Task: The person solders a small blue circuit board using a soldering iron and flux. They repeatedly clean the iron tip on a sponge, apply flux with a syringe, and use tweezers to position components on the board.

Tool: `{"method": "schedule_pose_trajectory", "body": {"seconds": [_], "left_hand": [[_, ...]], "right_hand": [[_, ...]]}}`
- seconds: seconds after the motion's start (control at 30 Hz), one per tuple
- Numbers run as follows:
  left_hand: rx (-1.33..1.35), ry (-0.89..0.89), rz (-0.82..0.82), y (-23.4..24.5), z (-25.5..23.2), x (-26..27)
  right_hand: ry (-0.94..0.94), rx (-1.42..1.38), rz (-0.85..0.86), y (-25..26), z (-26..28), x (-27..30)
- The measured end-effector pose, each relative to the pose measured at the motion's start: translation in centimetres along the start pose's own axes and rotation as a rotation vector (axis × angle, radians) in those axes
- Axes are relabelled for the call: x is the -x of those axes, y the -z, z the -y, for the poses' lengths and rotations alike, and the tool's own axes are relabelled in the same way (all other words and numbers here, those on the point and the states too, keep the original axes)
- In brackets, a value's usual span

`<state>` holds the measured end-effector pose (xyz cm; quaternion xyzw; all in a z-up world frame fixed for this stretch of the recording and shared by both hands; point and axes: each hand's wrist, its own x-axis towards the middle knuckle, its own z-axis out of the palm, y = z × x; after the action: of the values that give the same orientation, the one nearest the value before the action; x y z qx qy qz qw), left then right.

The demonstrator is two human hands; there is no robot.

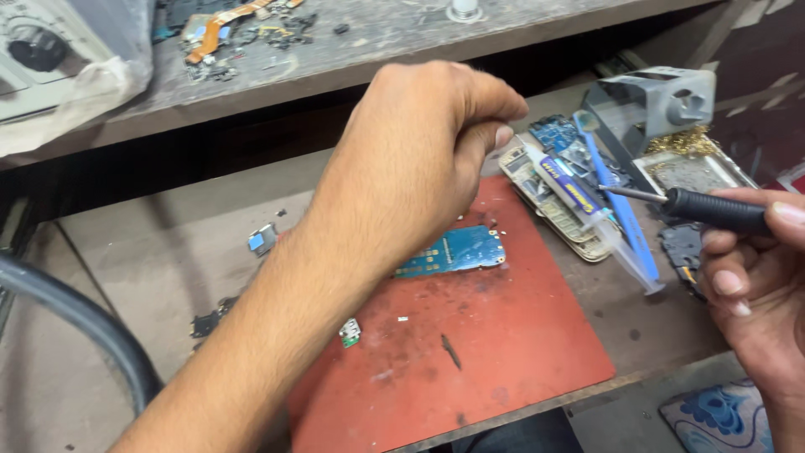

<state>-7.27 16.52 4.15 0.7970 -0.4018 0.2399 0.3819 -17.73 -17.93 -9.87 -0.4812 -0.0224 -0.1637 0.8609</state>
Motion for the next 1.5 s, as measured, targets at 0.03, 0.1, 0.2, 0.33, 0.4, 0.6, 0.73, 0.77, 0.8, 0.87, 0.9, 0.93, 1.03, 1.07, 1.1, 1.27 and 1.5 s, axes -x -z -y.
{"method": "schedule_pose_trajectory", "body": {"seconds": [0.03, 0.1, 0.2, 0.33, 0.4, 0.6, 0.73, 0.77, 0.8, 0.87, 0.9, 0.93, 1.03, 1.07, 1.1, 1.27, 1.5], "left_hand": [[-0.006, 0.009, 0.001, 0.3, 0.0, 0.2], [-0.011, 0.028, 0.007, 0.6, 0.1, 0.7], [-0.003, 0.023, -0.01, 0.5, 0.5, 0.9], [-0.02, 0.026, 0.02, -2.4, 1.0, -0.6], [-0.046, -0.033, 0.04, -4.7, 1.1, -2.2], [-0.117, -0.028, 0.126, -12.2, 0.1, -5.3], [-0.188, 0.084, 0.081, -14.9, 0.5, -7.6], [-0.192, 0.111, 0.088, -15.3, 0.7, -8.1], [-0.198, 0.135, 0.095, -15.6, 0.8, -8.5], [-0.19, 0.121, 0.058, -15.8, 1.2, -8.8], [-0.185, 0.115, 0.04, -15.9, 1.3, -8.7], [-0.184, 0.108, 0.016, -15.9, 1.2, -8.6], [-0.179, 0.135, 0.004, -15.9, 1.0, -8.5], [-0.176, 0.172, 0.037, -15.9, 0.9, -8.6], [-0.173, 0.208, 0.071, -15.8, 0.8, -8.7], [-0.068, 0.257, 0.038, -15.4, 0.7, -8.5], [-0.07, 0.257, 0.045, -15.2, 0.6, -8.5]], "right_hand": [[0.008, 0.044, -0.01, 0.0, -0.3, -0.1], [0.013, 0.099, -0.022, 0.1, -0.7, 0.0], [0.046, 0.179, -0.035, 0.1, -0.3, -0.3], [0.221, 0.583, -0.106, -0.2, 1.2, -1.5], [0.282, 0.91, -0.209, -0.8, 2.2, -2.6], [0.271, 0.969, -0.231, -4.8, 3.3, -3.4], [0.266, 1.016, -0.275, -7.7, 3.4, -3.5], [0.265, 1.04, -0.265, -8.3, 3.5, -3.4], [0.267, 1.063, -0.257, -8.7, 3.7, -3.4], [0.255, 1.101, -0.217, -9.4, 3.8, -3.5], [0.247, 1.12, -0.197, -9.6, 4.0, -3.5], [0.251, 1.175, -0.196, -9.7, 4.2, -3.5], [0.245, 1.222, -0.167, -9.7, 4.8, -3.7], [0.235, 1.158, -0.143, -9.6, 5.0, -3.9], [0.224, 1.094, -0.12, -9.5, 5.0, -4.0], [0.341, 1.327, -0.151, -9.1, 4.3, -3.6], [0.242, 1.251, -0.227, -10.0, 4.5, -3.2]]}}
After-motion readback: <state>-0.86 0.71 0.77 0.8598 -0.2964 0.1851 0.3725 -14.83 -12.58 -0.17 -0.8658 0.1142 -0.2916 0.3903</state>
